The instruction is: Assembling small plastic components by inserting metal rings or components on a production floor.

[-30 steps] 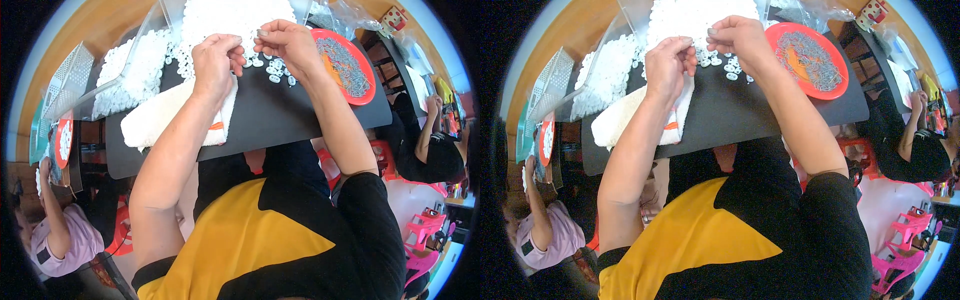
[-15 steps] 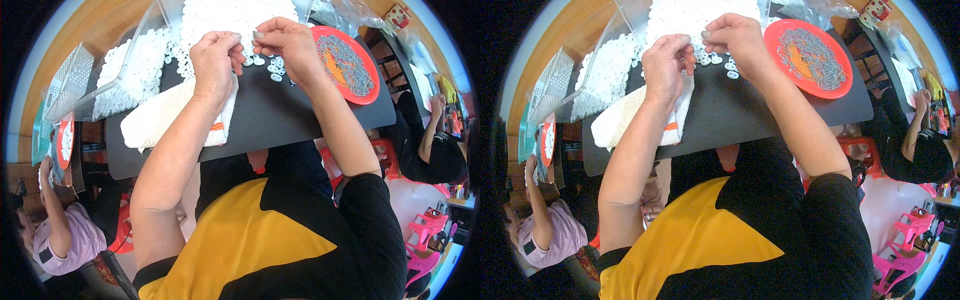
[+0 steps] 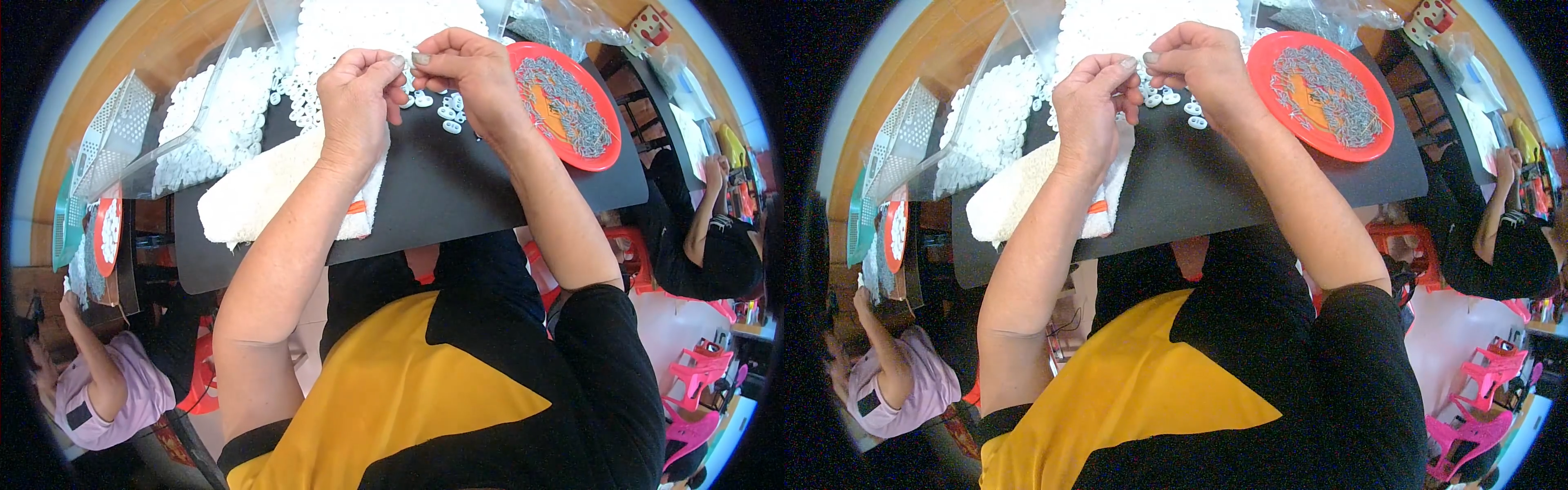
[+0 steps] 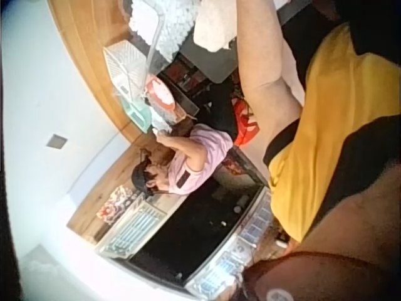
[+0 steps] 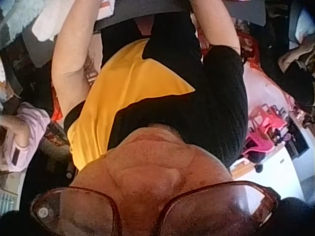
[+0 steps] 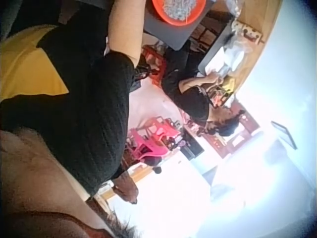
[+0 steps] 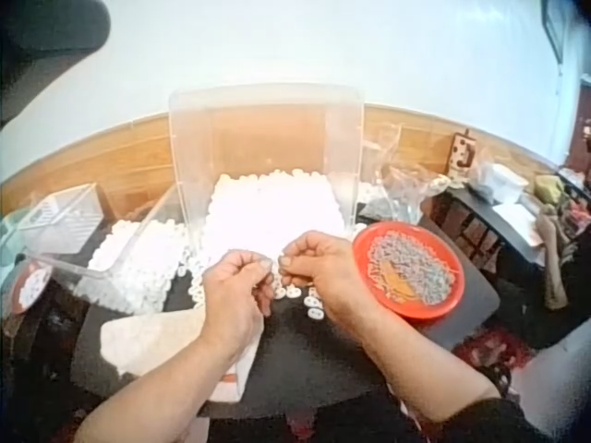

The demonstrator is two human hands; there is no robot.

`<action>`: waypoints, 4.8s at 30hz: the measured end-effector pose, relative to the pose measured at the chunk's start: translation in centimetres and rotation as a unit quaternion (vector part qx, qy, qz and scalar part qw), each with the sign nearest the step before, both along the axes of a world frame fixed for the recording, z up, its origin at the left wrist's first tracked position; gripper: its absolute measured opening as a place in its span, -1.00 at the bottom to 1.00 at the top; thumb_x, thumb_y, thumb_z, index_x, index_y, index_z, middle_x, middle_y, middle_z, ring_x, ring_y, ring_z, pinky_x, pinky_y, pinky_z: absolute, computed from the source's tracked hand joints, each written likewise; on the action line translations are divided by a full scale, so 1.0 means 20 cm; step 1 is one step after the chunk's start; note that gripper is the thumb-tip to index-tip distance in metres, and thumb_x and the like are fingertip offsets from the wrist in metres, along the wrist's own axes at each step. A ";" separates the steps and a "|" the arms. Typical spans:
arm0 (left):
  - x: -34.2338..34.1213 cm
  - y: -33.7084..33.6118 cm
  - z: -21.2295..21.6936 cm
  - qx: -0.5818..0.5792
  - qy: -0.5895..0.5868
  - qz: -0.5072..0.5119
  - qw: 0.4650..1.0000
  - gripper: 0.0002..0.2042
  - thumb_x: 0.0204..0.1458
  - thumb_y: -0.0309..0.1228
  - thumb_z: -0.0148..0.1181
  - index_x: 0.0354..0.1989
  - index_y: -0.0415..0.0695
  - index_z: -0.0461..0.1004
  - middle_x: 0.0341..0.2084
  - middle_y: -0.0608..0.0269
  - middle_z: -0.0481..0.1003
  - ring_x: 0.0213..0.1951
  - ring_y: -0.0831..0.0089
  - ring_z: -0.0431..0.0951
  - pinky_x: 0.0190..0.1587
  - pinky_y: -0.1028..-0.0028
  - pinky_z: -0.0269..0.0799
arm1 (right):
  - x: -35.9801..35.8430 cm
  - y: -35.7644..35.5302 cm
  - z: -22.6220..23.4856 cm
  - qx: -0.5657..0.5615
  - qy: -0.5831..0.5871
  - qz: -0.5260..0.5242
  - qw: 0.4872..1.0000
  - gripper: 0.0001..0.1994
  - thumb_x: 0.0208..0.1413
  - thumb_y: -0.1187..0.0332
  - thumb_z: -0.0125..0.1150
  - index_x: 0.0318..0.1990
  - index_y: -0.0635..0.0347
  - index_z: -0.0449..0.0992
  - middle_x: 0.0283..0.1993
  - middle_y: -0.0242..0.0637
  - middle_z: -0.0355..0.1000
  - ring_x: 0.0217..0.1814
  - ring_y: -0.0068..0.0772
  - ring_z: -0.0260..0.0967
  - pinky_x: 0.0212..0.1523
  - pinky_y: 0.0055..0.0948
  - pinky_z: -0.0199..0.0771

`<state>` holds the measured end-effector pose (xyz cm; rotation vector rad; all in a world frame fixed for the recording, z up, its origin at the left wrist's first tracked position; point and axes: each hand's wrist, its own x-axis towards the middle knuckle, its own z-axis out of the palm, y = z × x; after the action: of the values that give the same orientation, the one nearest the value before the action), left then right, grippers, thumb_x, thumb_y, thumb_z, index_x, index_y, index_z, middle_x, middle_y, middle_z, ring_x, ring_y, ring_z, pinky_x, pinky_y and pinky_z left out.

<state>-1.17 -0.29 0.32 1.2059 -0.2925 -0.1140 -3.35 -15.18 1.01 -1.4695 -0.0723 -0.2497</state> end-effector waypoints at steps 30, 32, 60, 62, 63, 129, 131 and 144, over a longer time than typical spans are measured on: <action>-0.03 -0.01 0.03 0.049 -0.146 -0.025 0.988 -0.75 -0.08 -0.66 0.28 -0.19 -0.30 0.48 -0.46 0.27 0.51 -0.47 0.66 0.49 -0.58 0.72 0.36 | -0.03 -0.11 0.07 -0.036 -0.008 0.073 0.997 -0.87 0.09 0.48 0.17 -0.23 0.31 0.54 -0.38 -0.35 0.49 -0.39 -0.63 0.42 -0.34 -0.70 0.42; -0.04 0.00 0.03 0.057 -0.151 -0.025 0.987 -0.75 -0.08 -0.65 0.29 -0.18 -0.29 0.48 -0.46 0.29 0.51 -0.46 0.68 0.48 -0.58 0.73 0.36 | -0.04 -0.11 0.07 -0.048 -0.005 0.076 0.996 -0.87 0.09 0.47 0.17 -0.24 0.31 0.54 -0.39 -0.36 0.48 -0.39 -0.64 0.41 -0.34 -0.70 0.41; -0.02 0.02 -0.01 0.169 -0.305 0.001 0.937 -0.80 -0.10 -0.51 0.37 -0.29 -0.18 0.52 -0.62 0.44 0.46 -0.56 0.75 0.41 -0.52 0.74 0.34 | -0.08 -0.13 0.11 -0.104 0.034 0.159 0.981 -0.81 0.13 0.32 0.13 -0.40 0.27 0.51 -0.59 -0.42 0.39 -0.55 -0.62 0.40 -0.55 -0.73 0.29; -0.01 0.02 -0.02 0.157 -0.306 -0.003 0.939 -0.82 -0.10 -0.50 0.37 -0.31 -0.17 0.52 -0.63 0.44 0.45 -0.58 0.75 0.40 -0.54 0.74 0.32 | -0.08 -0.13 0.11 -0.094 0.031 0.172 0.980 -0.80 0.13 0.31 0.14 -0.42 0.27 0.51 -0.61 -0.42 0.38 -0.56 -0.62 0.39 -0.56 -0.72 0.28; -0.01 0.01 -0.02 0.149 -0.327 0.002 0.933 -0.83 -0.09 -0.50 0.37 -0.33 -0.17 0.52 -0.65 0.44 0.45 -0.59 0.76 0.39 -0.55 0.74 0.31 | -0.08 -0.14 0.11 -0.078 0.027 0.184 0.980 -0.80 0.13 0.31 0.14 -0.42 0.26 0.51 -0.62 -0.42 0.37 -0.57 -0.61 0.38 -0.57 -0.71 0.28; 0.10 0.04 -0.12 0.256 -0.194 -0.032 0.947 -0.90 -0.15 -0.49 0.28 -0.52 -0.26 0.50 -0.65 0.28 0.46 -0.56 0.57 0.40 -0.47 0.54 0.32 | -0.50 0.72 -0.01 -0.466 -0.397 0.201 0.765 -0.77 -0.20 0.41 0.21 -0.28 0.07 0.53 -0.26 -0.31 0.47 -0.19 -0.21 0.42 -0.17 -0.17 0.32; 0.11 0.01 -0.12 0.266 -0.211 -0.046 0.939 -0.88 -0.15 -0.48 0.29 -0.53 -0.27 0.50 -0.66 0.28 0.46 -0.57 0.57 0.40 -0.47 0.53 0.32 | -0.48 0.45 0.01 -0.530 -0.270 0.071 0.801 -0.70 -0.24 0.53 0.22 -0.24 0.10 0.53 -0.29 -0.20 0.46 -0.25 -0.03 0.42 -0.27 -0.21 0.46; 0.11 0.01 -0.10 0.274 -0.182 -0.040 0.944 -0.90 -0.16 -0.50 0.29 -0.49 -0.28 0.54 -0.62 0.25 0.51 -0.55 0.56 0.42 -0.43 0.54 0.34 | -0.19 -0.27 -0.08 -0.673 -0.247 -0.051 0.695 -0.85 -0.19 0.42 0.29 -0.37 0.07 0.57 -0.37 -0.34 0.40 -0.22 -0.22 0.39 -0.22 -0.22 0.31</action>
<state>0.97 -0.13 -1.64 1.7713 -0.6657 -0.0418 -7.11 -20.55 -0.49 -2.8461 -0.7523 -0.7913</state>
